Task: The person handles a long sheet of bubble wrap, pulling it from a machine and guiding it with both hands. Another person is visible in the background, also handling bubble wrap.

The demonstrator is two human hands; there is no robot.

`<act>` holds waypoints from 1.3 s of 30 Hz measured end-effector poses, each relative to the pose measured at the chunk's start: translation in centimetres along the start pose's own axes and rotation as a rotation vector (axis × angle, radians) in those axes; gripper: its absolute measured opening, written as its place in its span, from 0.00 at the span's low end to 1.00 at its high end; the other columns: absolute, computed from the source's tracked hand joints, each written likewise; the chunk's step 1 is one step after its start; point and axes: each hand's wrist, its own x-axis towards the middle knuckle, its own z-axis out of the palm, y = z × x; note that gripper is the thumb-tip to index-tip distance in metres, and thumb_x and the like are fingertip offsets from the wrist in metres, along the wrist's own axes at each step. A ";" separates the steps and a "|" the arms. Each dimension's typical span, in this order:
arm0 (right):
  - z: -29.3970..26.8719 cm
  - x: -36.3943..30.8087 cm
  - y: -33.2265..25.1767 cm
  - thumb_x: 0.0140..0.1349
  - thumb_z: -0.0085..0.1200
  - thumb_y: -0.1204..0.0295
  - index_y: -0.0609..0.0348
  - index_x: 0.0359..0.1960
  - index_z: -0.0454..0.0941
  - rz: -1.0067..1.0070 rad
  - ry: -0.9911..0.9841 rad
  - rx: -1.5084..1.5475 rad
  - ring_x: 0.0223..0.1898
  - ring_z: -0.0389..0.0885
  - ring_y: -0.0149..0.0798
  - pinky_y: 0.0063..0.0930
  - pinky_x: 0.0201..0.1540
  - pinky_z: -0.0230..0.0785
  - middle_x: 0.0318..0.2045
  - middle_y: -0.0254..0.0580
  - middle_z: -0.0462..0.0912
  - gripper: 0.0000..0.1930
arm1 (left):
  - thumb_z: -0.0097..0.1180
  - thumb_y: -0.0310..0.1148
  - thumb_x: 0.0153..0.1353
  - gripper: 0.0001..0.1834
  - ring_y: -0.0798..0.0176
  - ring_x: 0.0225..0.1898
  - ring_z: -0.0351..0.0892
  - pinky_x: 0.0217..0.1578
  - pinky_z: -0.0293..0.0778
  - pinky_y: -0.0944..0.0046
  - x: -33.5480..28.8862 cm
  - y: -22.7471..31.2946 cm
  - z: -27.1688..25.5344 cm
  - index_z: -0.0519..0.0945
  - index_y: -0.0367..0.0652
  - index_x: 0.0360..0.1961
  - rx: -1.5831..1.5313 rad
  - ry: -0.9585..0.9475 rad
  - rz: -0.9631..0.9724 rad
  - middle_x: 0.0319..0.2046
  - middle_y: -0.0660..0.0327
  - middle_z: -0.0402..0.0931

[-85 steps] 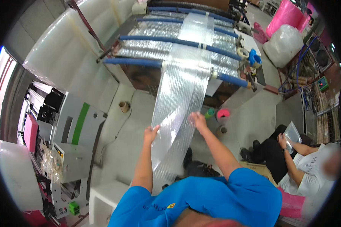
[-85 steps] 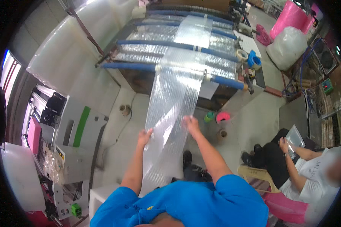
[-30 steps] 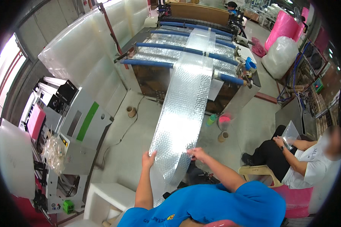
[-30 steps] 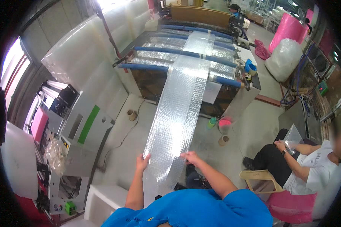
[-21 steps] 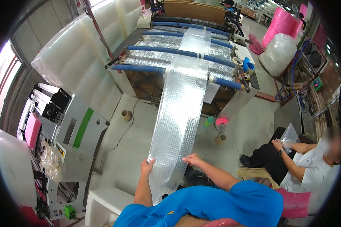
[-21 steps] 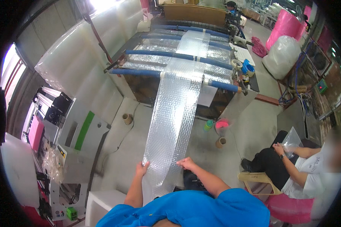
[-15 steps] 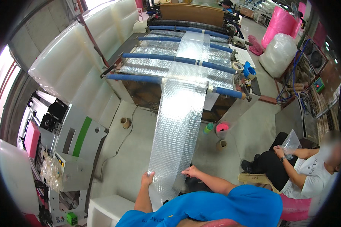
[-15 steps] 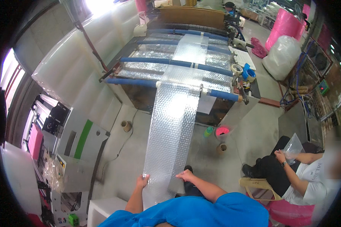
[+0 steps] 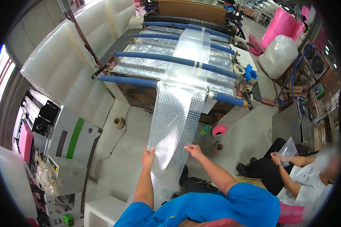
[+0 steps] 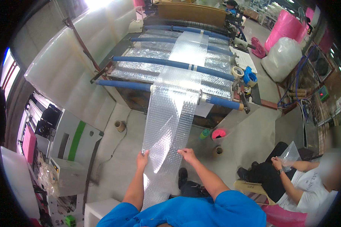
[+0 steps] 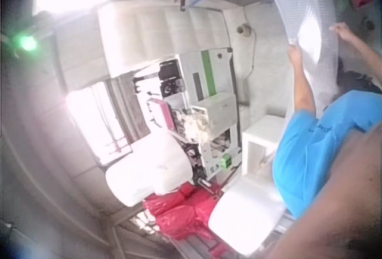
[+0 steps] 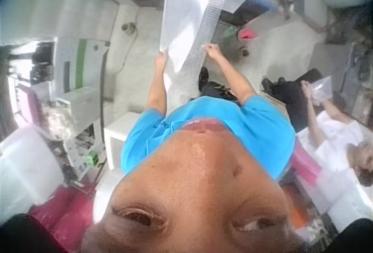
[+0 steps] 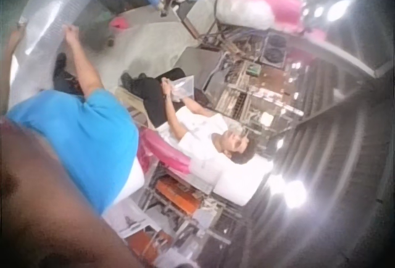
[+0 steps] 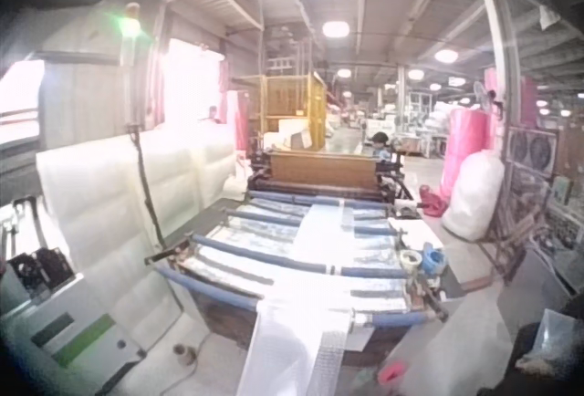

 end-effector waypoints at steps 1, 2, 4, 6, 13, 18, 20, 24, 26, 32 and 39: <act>-0.3 0.2 -0.7 0.47 0.53 0.63 0.61 0.24 0.76 -0.027 0.014 0.010 0.15 0.63 0.22 0.17 0.18 0.58 0.13 0.29 0.69 0.13 | 0.47 0.53 0.46 0.27 0.48 0.36 0.70 0.34 0.65 0.56 0.2 1.0 -0.2 0.68 0.40 0.37 -0.005 0.015 -0.006 0.31 0.49 0.72; -0.5 0.5 -1.5 0.48 0.53 0.63 0.61 0.23 0.76 -0.036 0.026 0.022 0.15 0.64 0.22 0.17 0.18 0.58 0.14 0.29 0.69 0.12 | 0.48 0.53 0.46 0.26 0.48 0.35 0.70 0.33 0.65 0.56 0.4 2.1 -0.4 0.68 0.40 0.35 -0.017 0.037 -0.012 0.31 0.50 0.72; -0.6 0.7 -2.8 0.49 0.51 0.61 0.59 0.26 0.74 -0.103 0.084 0.148 0.19 0.66 0.23 0.17 0.20 0.60 0.18 0.29 0.70 0.13 | 0.52 0.53 0.42 0.26 0.51 0.33 0.71 0.31 0.65 0.57 0.5 3.9 -1.0 0.69 0.40 0.33 -0.132 0.056 0.024 0.29 0.51 0.72; -0.3 0.6 -3.6 0.50 0.50 0.61 0.58 0.28 0.73 -0.112 0.125 0.407 0.21 0.67 0.24 0.18 0.21 0.61 0.20 0.29 0.70 0.13 | 0.56 0.53 0.38 0.28 0.53 0.32 0.72 0.30 0.66 0.59 0.0 4.5 -1.7 0.69 0.40 0.31 -0.196 0.073 0.060 0.28 0.52 0.72; 3.8 -4.1 -0.3 0.52 0.49 0.64 0.57 0.31 0.70 0.022 0.040 0.615 0.26 0.71 0.28 0.25 0.27 0.69 0.26 0.32 0.72 0.11 | 0.64 0.55 0.23 0.43 0.56 0.36 0.72 0.37 0.67 0.63 -3.9 -1.0 -4.1 0.68 0.30 0.36 0.065 -0.262 -0.010 0.32 0.49 0.72; 8.4 -9.6 5.1 0.52 0.49 0.64 0.58 0.33 0.70 0.195 -0.056 0.469 0.26 0.71 0.28 0.23 0.27 0.68 0.27 0.32 0.73 0.12 | 0.64 0.57 0.22 0.46 0.56 0.37 0.71 0.37 0.67 0.62 -7.6 -4.9 -4.5 0.66 0.28 0.36 -0.050 -0.208 0.030 0.34 0.48 0.71; 9.0 -11.3 6.5 0.52 0.49 0.64 0.59 0.32 0.71 0.147 -0.078 0.348 0.24 0.70 0.26 0.21 0.26 0.66 0.24 0.31 0.73 0.12 | 0.64 0.58 0.22 0.46 0.55 0.36 0.72 0.36 0.67 0.62 -8.8 -5.1 -5.2 0.66 0.30 0.36 0.019 -0.158 0.052 0.33 0.49 0.71; 9.7 -13.3 6.9 0.50 0.51 0.62 0.63 0.28 0.71 0.019 0.025 0.252 0.19 0.66 0.22 0.17 0.19 0.57 0.18 0.31 0.71 0.14 | 0.63 0.56 0.25 0.41 0.53 0.34 0.72 0.33 0.67 0.59 -12.2 -3.6 -8.3 0.65 0.36 0.36 0.071 0.020 0.064 0.31 0.50 0.72; 10.2 -14.4 6.3 0.50 0.51 0.62 0.63 0.27 0.71 0.016 0.062 0.304 0.19 0.66 0.23 0.17 0.20 0.58 0.17 0.32 0.71 0.15 | 0.63 0.54 0.27 0.39 0.52 0.34 0.72 0.34 0.67 0.58 -14.6 -2.5 -9.7 0.64 0.37 0.36 0.166 0.108 0.051 0.32 0.50 0.72; 9.2 -15.6 1.6 0.47 0.55 0.63 0.60 0.30 0.71 -0.514 0.652 0.513 0.20 0.65 0.24 0.15 0.22 0.57 0.20 0.32 0.70 0.14 | 0.63 0.50 0.29 0.35 0.51 0.31 0.73 0.32 0.67 0.60 -16.2 -2.8 -11.6 0.65 0.40 0.37 0.124 0.096 0.240 0.28 0.52 0.73; 9.1 -16.8 -2.9 0.44 0.52 0.49 0.57 0.24 0.75 -0.011 0.050 0.330 0.27 0.64 0.27 0.22 0.25 0.55 0.25 0.30 0.73 0.21 | 0.66 0.45 0.28 0.33 0.58 0.34 0.73 0.35 0.67 0.64 -13.7 -7.3 -12.3 0.69 0.36 0.35 -0.090 -0.200 0.231 0.31 0.54 0.74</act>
